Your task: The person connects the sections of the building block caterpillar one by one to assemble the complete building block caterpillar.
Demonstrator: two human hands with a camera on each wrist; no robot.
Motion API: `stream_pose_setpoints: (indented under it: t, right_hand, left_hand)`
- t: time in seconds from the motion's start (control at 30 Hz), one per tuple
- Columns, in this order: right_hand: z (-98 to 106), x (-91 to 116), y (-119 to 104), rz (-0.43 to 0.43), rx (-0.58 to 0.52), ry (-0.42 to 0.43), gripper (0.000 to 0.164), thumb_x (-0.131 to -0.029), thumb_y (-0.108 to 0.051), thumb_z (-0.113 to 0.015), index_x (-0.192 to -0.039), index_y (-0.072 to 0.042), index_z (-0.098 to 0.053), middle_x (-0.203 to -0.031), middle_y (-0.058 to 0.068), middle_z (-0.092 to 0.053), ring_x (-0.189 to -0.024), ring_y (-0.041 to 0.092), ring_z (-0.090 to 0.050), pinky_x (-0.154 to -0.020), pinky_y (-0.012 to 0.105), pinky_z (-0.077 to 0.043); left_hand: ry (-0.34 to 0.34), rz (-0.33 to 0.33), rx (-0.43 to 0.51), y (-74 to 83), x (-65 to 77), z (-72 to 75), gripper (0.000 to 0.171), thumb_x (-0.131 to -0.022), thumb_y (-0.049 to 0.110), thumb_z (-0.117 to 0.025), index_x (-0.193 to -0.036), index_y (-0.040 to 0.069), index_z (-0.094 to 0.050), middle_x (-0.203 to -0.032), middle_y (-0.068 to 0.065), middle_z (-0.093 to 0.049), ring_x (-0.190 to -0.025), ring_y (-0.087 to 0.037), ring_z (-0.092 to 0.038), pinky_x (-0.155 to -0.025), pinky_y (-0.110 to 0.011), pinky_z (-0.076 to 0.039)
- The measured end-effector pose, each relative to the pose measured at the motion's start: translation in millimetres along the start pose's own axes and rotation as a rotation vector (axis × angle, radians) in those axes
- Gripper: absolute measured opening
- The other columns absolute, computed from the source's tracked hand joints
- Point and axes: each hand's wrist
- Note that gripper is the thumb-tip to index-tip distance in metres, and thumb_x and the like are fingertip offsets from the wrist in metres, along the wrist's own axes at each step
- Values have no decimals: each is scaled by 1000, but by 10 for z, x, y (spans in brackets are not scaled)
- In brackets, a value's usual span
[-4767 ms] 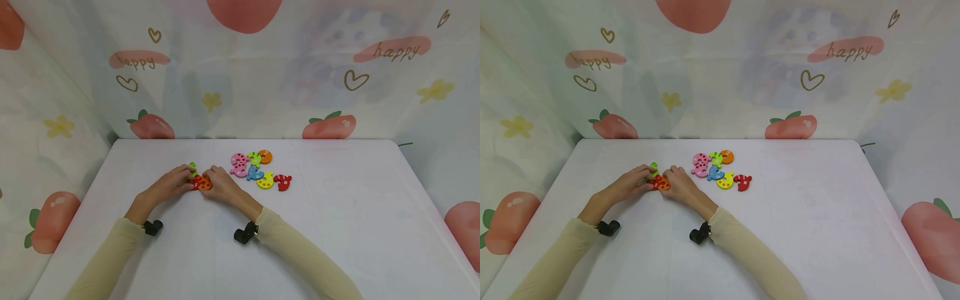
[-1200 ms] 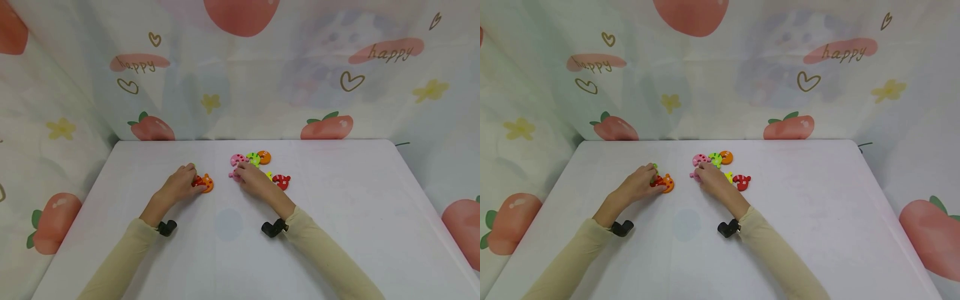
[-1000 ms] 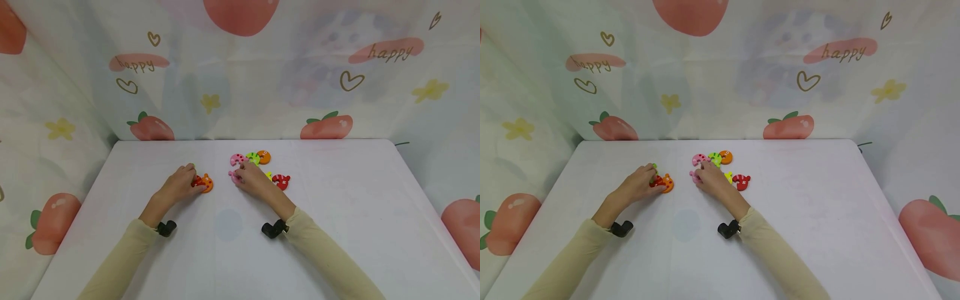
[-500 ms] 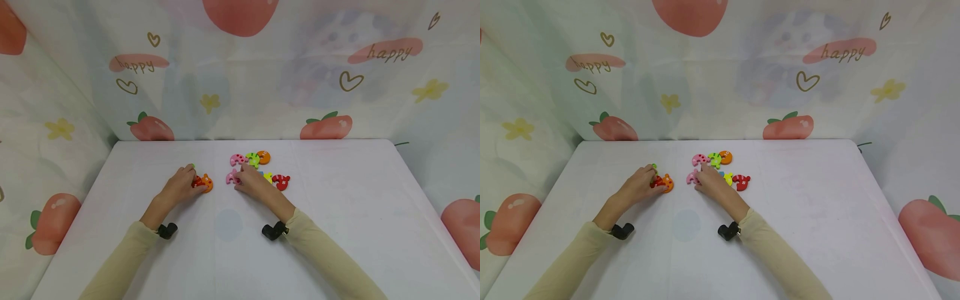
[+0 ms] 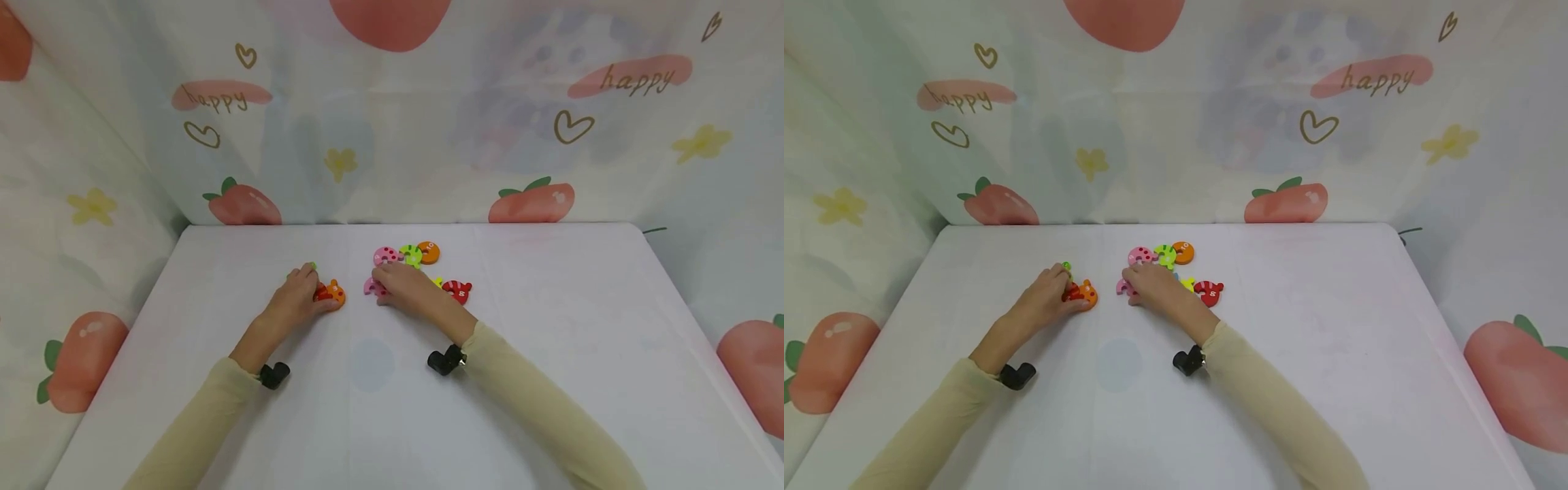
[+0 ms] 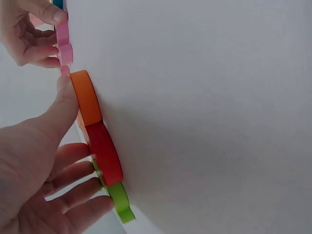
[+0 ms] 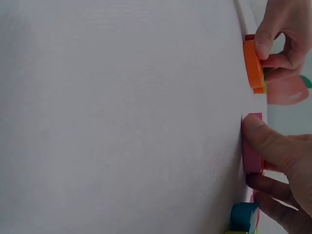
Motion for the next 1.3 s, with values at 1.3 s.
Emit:
stream_pose_setpoints:
  t: [1.3]
  right_hand:
    - [-57,-606,-288,184,-127,-17,48,-93,-31,-63,-138,-16,-55,-129,6,-58,-115,19,-58,-99,28,-51]
  left_hand:
    - [44,-169,128,-317,1,-21,42,-76,31,-81,-93,4,-54,-113,-13,-52,-104,-26,-50,-94,-42,-50]
Point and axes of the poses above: each hand's wrist, its own x-axis away from the middle knuckle, its own z-axis out of the back of the hand, y = z × x
